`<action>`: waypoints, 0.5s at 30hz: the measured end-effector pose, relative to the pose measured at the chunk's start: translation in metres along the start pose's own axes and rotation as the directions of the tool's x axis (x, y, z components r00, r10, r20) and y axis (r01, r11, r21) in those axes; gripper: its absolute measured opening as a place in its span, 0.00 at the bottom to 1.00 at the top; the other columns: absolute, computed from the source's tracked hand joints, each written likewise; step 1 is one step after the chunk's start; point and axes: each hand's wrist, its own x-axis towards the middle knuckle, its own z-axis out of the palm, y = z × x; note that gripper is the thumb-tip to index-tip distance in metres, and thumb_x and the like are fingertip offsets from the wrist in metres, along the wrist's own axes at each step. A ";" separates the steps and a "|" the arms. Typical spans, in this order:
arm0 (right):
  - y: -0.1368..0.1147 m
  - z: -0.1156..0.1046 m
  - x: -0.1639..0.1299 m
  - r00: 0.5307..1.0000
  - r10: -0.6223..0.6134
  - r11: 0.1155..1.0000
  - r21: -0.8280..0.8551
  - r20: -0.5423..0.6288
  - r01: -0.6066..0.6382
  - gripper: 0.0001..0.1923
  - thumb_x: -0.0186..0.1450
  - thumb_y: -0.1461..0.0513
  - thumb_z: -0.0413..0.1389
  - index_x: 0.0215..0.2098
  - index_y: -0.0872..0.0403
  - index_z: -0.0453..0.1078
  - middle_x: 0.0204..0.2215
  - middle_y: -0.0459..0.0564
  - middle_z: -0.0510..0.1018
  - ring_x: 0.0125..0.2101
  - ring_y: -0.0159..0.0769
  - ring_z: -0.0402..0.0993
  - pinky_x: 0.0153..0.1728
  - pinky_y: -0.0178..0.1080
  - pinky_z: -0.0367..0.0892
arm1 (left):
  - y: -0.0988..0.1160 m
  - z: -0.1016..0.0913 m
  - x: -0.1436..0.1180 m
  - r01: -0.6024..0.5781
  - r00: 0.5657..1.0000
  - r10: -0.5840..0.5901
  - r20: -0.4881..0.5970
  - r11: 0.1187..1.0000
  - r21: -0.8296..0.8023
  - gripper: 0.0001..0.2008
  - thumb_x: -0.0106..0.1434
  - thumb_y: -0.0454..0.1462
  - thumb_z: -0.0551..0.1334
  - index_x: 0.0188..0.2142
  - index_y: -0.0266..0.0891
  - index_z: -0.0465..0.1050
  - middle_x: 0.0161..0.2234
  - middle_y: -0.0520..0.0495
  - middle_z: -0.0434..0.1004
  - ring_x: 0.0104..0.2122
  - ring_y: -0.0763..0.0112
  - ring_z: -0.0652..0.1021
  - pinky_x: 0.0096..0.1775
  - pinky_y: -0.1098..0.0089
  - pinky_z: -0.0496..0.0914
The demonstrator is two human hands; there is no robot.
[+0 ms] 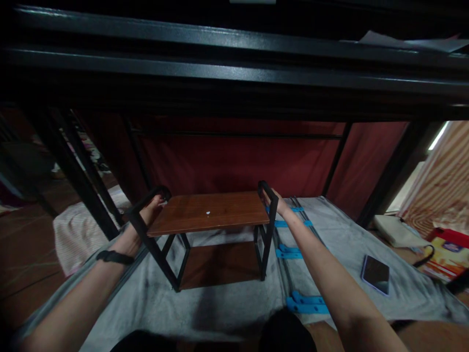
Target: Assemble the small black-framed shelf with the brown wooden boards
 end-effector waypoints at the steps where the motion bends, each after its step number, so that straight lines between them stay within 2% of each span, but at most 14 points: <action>1: -0.003 -0.003 -0.005 1.000 0.012 1.000 0.025 -0.003 -0.012 0.18 0.54 0.48 0.60 0.30 0.53 0.68 0.23 0.43 0.74 0.25 0.32 0.68 0.26 0.34 0.65 | 0.005 -0.004 -0.005 0.014 1.000 -0.014 0.016 1.000 -0.028 0.08 0.58 0.36 0.66 0.38 0.34 0.74 0.29 0.51 0.77 0.25 0.76 0.75 0.29 0.76 0.68; 3: -0.012 -0.010 -0.016 0.999 0.048 0.998 0.031 -0.014 -0.048 0.19 0.53 0.47 0.61 0.30 0.53 0.68 0.25 0.44 0.75 0.26 0.32 0.68 0.27 0.34 0.64 | 0.018 -0.013 -0.021 0.107 0.993 -0.104 0.048 0.992 -0.060 0.07 0.62 0.33 0.61 0.40 0.33 0.74 0.30 0.50 0.78 0.26 0.76 0.77 0.29 0.77 0.70; 5: -0.024 -0.016 -0.030 0.998 0.067 0.995 0.076 -0.014 -0.066 0.20 0.55 0.45 0.59 0.31 0.53 0.70 0.27 0.45 0.77 0.27 0.33 0.70 0.29 0.35 0.65 | 0.033 -0.019 -0.043 0.208 0.977 -0.203 0.071 0.975 -0.078 0.13 0.69 0.37 0.54 0.41 0.31 0.75 0.33 0.44 0.80 0.30 0.73 0.79 0.32 0.76 0.72; 7: -0.036 -0.022 -0.044 0.998 0.070 0.986 0.152 0.002 -0.070 0.22 0.58 0.43 0.57 0.33 0.52 0.71 0.29 0.47 0.78 0.29 0.34 0.71 0.31 0.35 0.66 | 0.048 -0.020 -0.066 0.212 0.976 -0.204 0.082 0.970 -0.120 0.23 0.72 0.44 0.48 0.42 0.29 0.75 0.36 0.40 0.80 0.37 0.70 0.80 0.36 0.73 0.74; 9: -0.048 -0.026 -0.057 0.997 0.077 0.972 0.221 0.021 -0.079 0.23 0.58 0.42 0.58 0.34 0.52 0.72 0.31 0.48 0.79 0.31 0.34 0.73 0.33 0.34 0.67 | 0.059 -0.019 -0.086 0.192 0.980 -0.181 0.083 0.969 -0.153 0.28 0.72 0.48 0.44 0.44 0.29 0.75 0.39 0.38 0.81 0.41 0.68 0.80 0.39 0.72 0.74; 12: -0.061 -0.028 -0.072 0.995 0.097 0.954 0.283 0.038 -0.104 0.22 0.58 0.43 0.59 0.35 0.52 0.74 0.33 0.49 0.79 0.32 0.33 0.73 0.33 0.33 0.68 | 0.064 -0.017 -0.102 0.160 0.984 -0.144 0.107 0.974 -0.159 0.29 0.71 0.51 0.45 0.48 0.31 0.74 0.43 0.39 0.80 0.44 0.66 0.79 0.44 0.70 0.73; 15: -0.070 -0.028 -0.080 0.992 0.116 0.938 0.323 0.056 -0.128 0.21 0.59 0.44 0.59 0.35 0.53 0.75 0.34 0.50 0.80 0.33 0.34 0.74 0.34 0.33 0.69 | 0.064 -0.017 -0.105 0.119 0.987 -0.101 0.121 0.982 -0.149 0.27 0.69 0.52 0.48 0.50 0.33 0.74 0.44 0.42 0.80 0.45 0.66 0.78 0.46 0.69 0.72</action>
